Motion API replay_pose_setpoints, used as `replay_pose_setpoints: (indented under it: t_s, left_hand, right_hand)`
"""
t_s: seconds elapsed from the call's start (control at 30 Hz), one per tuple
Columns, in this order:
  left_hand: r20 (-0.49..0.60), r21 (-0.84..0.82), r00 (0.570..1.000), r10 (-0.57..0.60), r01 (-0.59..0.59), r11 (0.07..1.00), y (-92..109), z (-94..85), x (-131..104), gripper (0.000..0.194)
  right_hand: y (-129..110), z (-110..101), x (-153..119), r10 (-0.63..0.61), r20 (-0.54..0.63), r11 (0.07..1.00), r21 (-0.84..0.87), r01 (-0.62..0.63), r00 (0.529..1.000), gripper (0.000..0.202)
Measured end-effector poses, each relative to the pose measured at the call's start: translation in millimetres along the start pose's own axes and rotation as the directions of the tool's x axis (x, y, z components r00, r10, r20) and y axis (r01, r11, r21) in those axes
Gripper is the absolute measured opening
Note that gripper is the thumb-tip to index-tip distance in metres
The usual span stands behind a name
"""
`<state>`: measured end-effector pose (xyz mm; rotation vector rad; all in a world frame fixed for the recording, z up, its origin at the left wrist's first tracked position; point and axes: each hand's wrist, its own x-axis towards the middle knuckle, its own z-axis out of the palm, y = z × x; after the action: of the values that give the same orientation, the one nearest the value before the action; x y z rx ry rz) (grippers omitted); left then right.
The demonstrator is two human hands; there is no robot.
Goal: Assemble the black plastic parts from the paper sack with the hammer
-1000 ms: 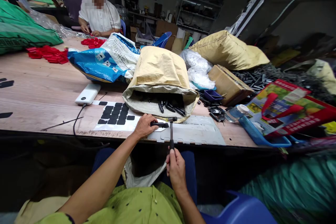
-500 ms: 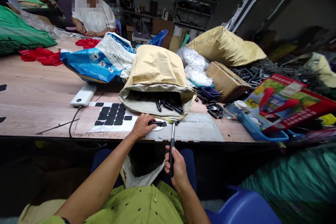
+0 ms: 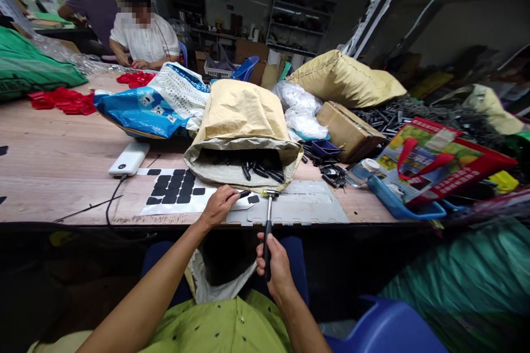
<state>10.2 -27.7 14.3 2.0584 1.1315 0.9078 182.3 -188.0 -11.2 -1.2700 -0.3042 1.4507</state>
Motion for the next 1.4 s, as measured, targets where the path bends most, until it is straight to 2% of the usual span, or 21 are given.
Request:
replay_pose_setpoints:
  t_s: [0.07, 0.13, 0.2, 0.27, 0.33, 0.43, 0.5, 0.57, 0.63, 0.73, 0.8, 0.83, 0.9, 0.97, 1.03, 1.1, 1.17, 1.23, 1.33, 1.4]
  left_hand:
    - [0.037, -0.082, 0.999, -0.023, 0.026, 0.996, 14.6, -4.0, -18.2, 0.034]
    - [0.131, -0.161, 0.99, -0.058, 0.079, 0.984, 24.8, -3.8, -42.5, 0.036]
    - [0.275, -0.212, 0.955, -0.114, 0.176, 0.961, 26.0, 2.2, -68.8, 0.038]
    - [0.401, -0.195, 0.897, -0.186, 0.282, 0.939, 16.4, 13.5, -92.2, 0.039]
    - [0.437, -0.076, 0.851, -0.292, 0.358, 0.931, -1.2, 27.4, -109.5, 0.035]
    - [0.394, 0.208, 0.793, -0.465, 0.416, 0.885, -30.2, 46.1, -123.7, 0.023]
    - [0.359, 0.365, 0.761, -0.54, 0.418, 0.832, -42.6, 54.3, -127.8, 0.02]
    - [0.344, 0.456, 0.749, -0.566, 0.394, 0.798, -45.3, 58.0, -128.8, 0.02]
    - [0.365, 0.472, 0.755, -0.546, 0.355, 0.807, -37.1, 56.8, -125.7, 0.022]
    - [0.46, 0.34, 0.778, -0.427, 0.29, 0.895, -7.9, 45.9, -108.3, 0.021]
    - [0.509, 0.175, 0.804, -0.307, 0.252, 0.952, 16.2, 35.2, -85.2, 0.021]
    - [0.501, 0.095, 0.83, -0.245, 0.229, 0.969, 27.1, 30.0, -70.2, 0.024]
    - [0.355, 0.042, 0.914, -0.197, 0.195, 0.98, 43.2, 21.9, -34.9, 0.029]
    - [0.104, 0.128, 0.966, -0.236, 0.222, 0.967, 49.1, 19.0, 3.5, 0.027]
    - [-0.121, 0.24, 0.955, -0.27, 0.292, 0.926, 46.1, 21.4, 39.9, 0.024]
    - [-0.238, 0.324, 0.92, -0.311, 0.377, 0.868, 38.3, 27.4, 70.5, 0.025]
    - [-0.249, 0.37, 0.884, -0.396, 0.464, 0.805, 29.4, 33.8, 93.2, 0.03]
    - [-0.204, 0.392, 0.841, -0.5, 0.539, 0.746, 21.2, 38.1, 107.4, 0.033]
    - [-0.156, 0.394, 0.797, -0.584, 0.592, 0.703, 12.2, 37.9, 113.0, 0.03]
    - [-0.16, 0.365, 0.804, -0.572, 0.587, 0.723, 9.6, 34.1, 106.6, 0.025]
  right_hand:
    - [0.0, -0.3, -0.2, -0.001, 0.001, 1.0, 0.001, 0.001, 1.0, 0.058]
    - [0.1, -0.4, -0.5, -0.003, 0.002, 1.0, 0.002, 0.003, 1.0, 0.058]
    - [0.3, -0.1, -0.7, -0.003, 0.002, 1.0, 0.003, 0.003, 1.0, 0.059]
    - [0.2, 0.3, -0.9, -0.006, 0.002, 1.0, -0.001, 0.006, 1.0, 0.058]
    - [-0.2, 0.7, -1.0, -0.008, 0.003, 1.0, -0.003, 0.008, 1.0, 0.058]
    - [-0.6, 0.6, -0.9, -0.007, 0.004, 1.0, -0.004, 0.007, 1.0, 0.058]
    - [-0.7, -0.2, -0.8, -0.006, 0.003, 1.0, -0.007, 0.006, 1.0, 0.058]
    - [-0.5, -1.1, -0.7, -0.007, 0.003, 1.0, -0.013, 0.007, 1.0, 0.058]
    - [-0.3, -1.7, -0.7, -0.011, 0.005, 1.0, -0.016, 0.011, 1.0, 0.058]
    - [-0.3, -1.6, -0.9, -0.015, 0.004, 1.0, -0.02, 0.015, 1.0, 0.059]
    - [-0.2, -1.0, -1.0, -0.016, 0.001, 1.0, -0.025, 0.016, 1.0, 0.06]
    - [0.0, -0.7, -1.0, -0.015, 0.001, 0.999, -0.028, 0.015, 1.0, 0.06]
    - [0.4, -0.4, -1.1, -0.016, 0.001, 0.999, -0.029, 0.016, 1.0, 0.059]
    - [0.7, -0.7, -1.3, -0.015, 0.003, 1.0, -0.026, 0.015, 1.0, 0.057]
    - [0.8, -1.3, -1.6, -0.014, 0.004, 1.0, -0.025, 0.014, 1.0, 0.057]
    - [0.5, -1.9, -1.8, -0.013, 0.001, 0.999, -0.03, 0.013, 1.0, 0.058]
    - [0.3, -2.4, -1.8, -0.014, -0.005, 0.999, -0.036, 0.013, 1.0, 0.059]
    - [0.3, -2.6, -1.6, -0.013, -0.008, 0.999, -0.039, 0.013, 1.0, 0.059]
    - [1.0, -2.6, -1.4, -0.015, -0.01, 0.999, -0.037, 0.015, 1.0, 0.059]
    - [1.5, -2.6, -1.5, -0.018, -0.01, 0.999, -0.03, 0.017, 1.0, 0.059]
